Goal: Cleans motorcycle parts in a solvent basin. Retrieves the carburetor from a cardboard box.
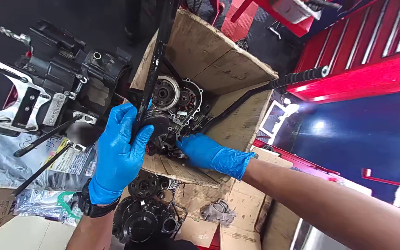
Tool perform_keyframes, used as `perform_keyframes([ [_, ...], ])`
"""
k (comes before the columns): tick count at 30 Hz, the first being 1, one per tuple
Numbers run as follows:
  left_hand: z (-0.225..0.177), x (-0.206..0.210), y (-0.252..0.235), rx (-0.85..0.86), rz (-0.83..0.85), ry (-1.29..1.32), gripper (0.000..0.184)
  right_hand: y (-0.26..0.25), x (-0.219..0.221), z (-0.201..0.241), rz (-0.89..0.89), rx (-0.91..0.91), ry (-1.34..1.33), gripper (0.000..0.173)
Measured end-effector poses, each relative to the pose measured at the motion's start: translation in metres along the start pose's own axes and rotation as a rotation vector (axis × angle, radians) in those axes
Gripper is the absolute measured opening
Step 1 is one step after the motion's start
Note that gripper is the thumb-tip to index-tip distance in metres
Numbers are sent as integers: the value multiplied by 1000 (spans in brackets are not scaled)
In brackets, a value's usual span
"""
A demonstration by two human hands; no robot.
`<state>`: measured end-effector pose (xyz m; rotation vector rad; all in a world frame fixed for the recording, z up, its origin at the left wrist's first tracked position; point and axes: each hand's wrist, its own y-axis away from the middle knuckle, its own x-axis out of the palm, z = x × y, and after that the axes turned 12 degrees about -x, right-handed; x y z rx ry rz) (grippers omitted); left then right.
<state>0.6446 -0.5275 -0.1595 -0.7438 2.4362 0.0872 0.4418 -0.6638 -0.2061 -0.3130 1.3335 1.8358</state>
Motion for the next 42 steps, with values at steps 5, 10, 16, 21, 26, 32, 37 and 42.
perform_keyframes([
  [5, 2, 0, -2, 20, 11, 14, 40, 13, -23, 5, -101, 43, -23, 50],
  [10, 5, 1, -2, 17, 42, 19, 43, 99, -86, 1, -423, 100, -285, 46],
  [16, 6, 2, -6, 9, 65, 36, 46, 190, -39, 25, -1175, 101, -1077, 45],
  [21, 3, -2, -10, 19, 94, 16, 47, 196, 65, 87, -1684, -116, -1546, 50],
  [26, -32, -17, 0, 41, 165, 127, 47, 205, 142, 132, -1904, -208, -1824, 53],
  [32, -144, 19, 126, -11, 597, 322, 39, 220, 212, 148, -1955, -156, -1886, 53],
  [37, -190, 111, 241, -108, 891, 263, 37, 233, 275, 171, -1927, 17, -1841, 51],
  [42, -220, 160, 321, -161, 862, 160, 37, 270, 342, 193, -1950, 15, -1863, 54],
])
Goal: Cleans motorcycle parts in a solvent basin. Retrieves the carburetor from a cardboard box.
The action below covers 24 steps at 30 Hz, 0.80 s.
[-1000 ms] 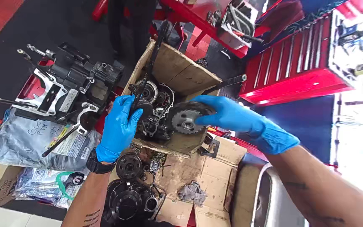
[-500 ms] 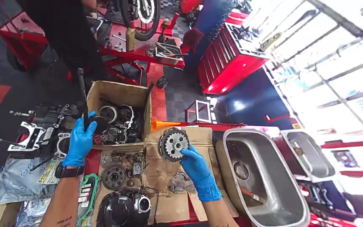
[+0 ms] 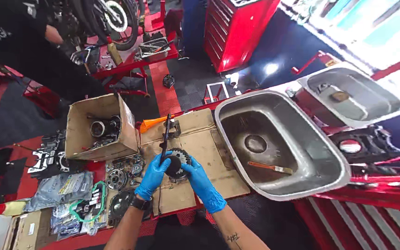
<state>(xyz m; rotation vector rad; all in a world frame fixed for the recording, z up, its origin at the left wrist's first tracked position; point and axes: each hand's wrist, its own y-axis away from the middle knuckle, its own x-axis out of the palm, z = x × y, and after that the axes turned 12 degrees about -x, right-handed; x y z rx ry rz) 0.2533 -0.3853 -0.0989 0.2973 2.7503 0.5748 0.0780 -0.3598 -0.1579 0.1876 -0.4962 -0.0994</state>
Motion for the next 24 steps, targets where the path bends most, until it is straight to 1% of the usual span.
perform_keyframes([
  [2, -2, 30, 5, 28, -52, -84, 38, 13, -26, 7, -10, -7, -37, 52],
  [5, -5, 72, 11, 79, -86, -195, 38, 34, -62, 23, 5, -17, -65, 53],
  [8, -21, 111, 16, 122, -101, -288, 38, 53, -94, 48, 4, -71, -96, 55],
  [10, -34, 138, 15, 212, -94, -398, 42, 64, -117, 63, -43, -129, -102, 54],
  [12, -48, 165, 14, 337, -79, -461, 45, 76, -140, 79, -100, -164, -121, 55],
  [13, -57, 179, 13, 387, -48, -462, 46, 82, -152, 87, -127, -177, -141, 55],
  [15, -77, 211, 10, 469, 67, -402, 45, 96, -177, 108, -185, -220, -220, 55],
  [19, -112, 287, 0, 584, 292, -318, 42, 125, -238, 145, -365, -332, -312, 53],
  [21, -133, 323, -9, 599, 363, -322, 43, 134, -278, 170, -460, -376, -321, 53],
  [24, -167, 375, -34, 604, 414, -382, 41, 140, -358, 208, -589, -490, -283, 51],
])
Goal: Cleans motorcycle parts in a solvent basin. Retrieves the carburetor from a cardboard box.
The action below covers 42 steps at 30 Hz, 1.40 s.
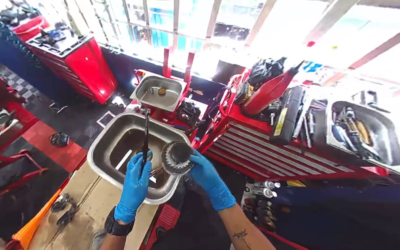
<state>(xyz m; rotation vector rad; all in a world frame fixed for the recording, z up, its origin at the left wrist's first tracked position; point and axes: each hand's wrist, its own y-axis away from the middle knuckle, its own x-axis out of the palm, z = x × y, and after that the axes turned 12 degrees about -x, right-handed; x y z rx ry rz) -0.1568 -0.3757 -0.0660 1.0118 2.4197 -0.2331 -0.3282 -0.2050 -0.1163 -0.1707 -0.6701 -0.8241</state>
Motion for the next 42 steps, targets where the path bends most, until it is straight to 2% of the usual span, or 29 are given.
perform_keyframes([
  [2, -8, 18, -42, -19, 31, -64, 39, -50, -45, 29, -62, -127, 43, 46],
  [5, -19, 58, -110, -86, 53, -155, 36, -146, -118, 71, -129, -286, 146, 49],
  [7, -26, 93, -145, -154, 81, -182, 36, -210, -164, 83, -180, -346, 223, 50],
  [11, -47, 152, -211, -203, 110, -197, 35, -324, -227, 72, -283, -398, 234, 52],
  [16, -55, 196, -259, -319, 136, -230, 35, -397, -259, 14, -381, -388, 62, 49],
  [21, -54, 217, -286, -393, 171, -296, 34, -425, -273, -21, -559, -326, -17, 49],
  [26, -54, 240, -312, -413, 233, -340, 37, -420, -299, -47, -662, -285, 127, 51],
  [31, -56, 268, -346, -406, 314, -426, 42, -409, -312, -67, -655, -211, 197, 53],
  [35, -53, 295, -383, -353, 367, -591, 43, -408, -324, -64, -539, -140, 213, 54],
  [38, -53, 320, -417, -310, 422, -798, 43, -406, -330, -62, -507, -79, 369, 52],
  [42, -61, 345, -461, -360, 534, -1012, 43, -403, -322, -57, -548, -88, 650, 54],
])
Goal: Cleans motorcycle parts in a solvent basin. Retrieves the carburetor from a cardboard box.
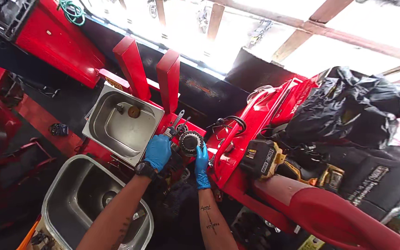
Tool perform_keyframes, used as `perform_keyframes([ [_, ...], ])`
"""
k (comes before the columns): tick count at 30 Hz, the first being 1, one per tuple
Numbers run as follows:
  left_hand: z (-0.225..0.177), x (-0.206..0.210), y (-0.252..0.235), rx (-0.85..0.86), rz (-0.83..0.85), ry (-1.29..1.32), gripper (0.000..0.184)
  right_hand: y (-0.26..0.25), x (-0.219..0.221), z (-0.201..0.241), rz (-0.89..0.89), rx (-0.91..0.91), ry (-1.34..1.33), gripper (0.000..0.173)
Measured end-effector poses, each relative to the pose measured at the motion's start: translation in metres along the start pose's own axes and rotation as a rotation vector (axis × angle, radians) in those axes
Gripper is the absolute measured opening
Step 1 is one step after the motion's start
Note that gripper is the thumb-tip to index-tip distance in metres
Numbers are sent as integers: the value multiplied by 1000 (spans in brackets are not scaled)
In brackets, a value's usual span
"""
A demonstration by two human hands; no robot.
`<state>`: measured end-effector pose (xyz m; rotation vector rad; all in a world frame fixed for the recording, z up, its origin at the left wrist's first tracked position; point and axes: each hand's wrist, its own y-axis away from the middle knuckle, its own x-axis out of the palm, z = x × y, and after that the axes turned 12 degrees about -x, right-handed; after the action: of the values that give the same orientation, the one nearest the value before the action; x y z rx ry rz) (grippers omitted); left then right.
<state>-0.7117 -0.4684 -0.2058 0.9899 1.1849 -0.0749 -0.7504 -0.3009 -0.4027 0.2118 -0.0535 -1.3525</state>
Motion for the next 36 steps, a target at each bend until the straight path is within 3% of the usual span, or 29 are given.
perform_keyframes([
  [9, -18, 18, -45, 0, -77, 395, 43, -7, 3, 33, -123, -206, 158, 58],
  [14, -43, 24, -80, -116, -62, 286, 41, -14, 12, 31, -116, -188, 150, 54],
  [19, -48, 14, -78, -270, 254, -10, 31, -23, 12, 44, -134, -233, 180, 54],
  [23, -41, 21, -93, -273, 373, -137, 35, -40, 11, 84, -50, -288, 319, 54],
  [26, -35, 50, -116, -240, 311, -159, 39, -63, 16, 104, 14, -257, 354, 53],
  [28, -32, 74, -123, -218, 123, -133, 37, -75, 16, 112, 44, -243, 345, 52],
  [29, -35, 66, -116, -216, 101, -130, 36, -78, 15, 114, 55, -232, 341, 52],
  [31, -51, 11, -88, -230, 317, -131, 33, -80, 15, 118, 74, -220, 347, 51],
  [32, -57, -5, -75, -219, 337, -106, 32, -80, 15, 121, 79, -230, 340, 51],
  [34, -64, -24, -46, -173, 303, -15, 31, -73, 13, 131, 90, -259, 236, 49],
  [36, -63, -40, -14, -91, 279, 71, 39, -62, 7, 148, 109, -217, -57, 47],
])
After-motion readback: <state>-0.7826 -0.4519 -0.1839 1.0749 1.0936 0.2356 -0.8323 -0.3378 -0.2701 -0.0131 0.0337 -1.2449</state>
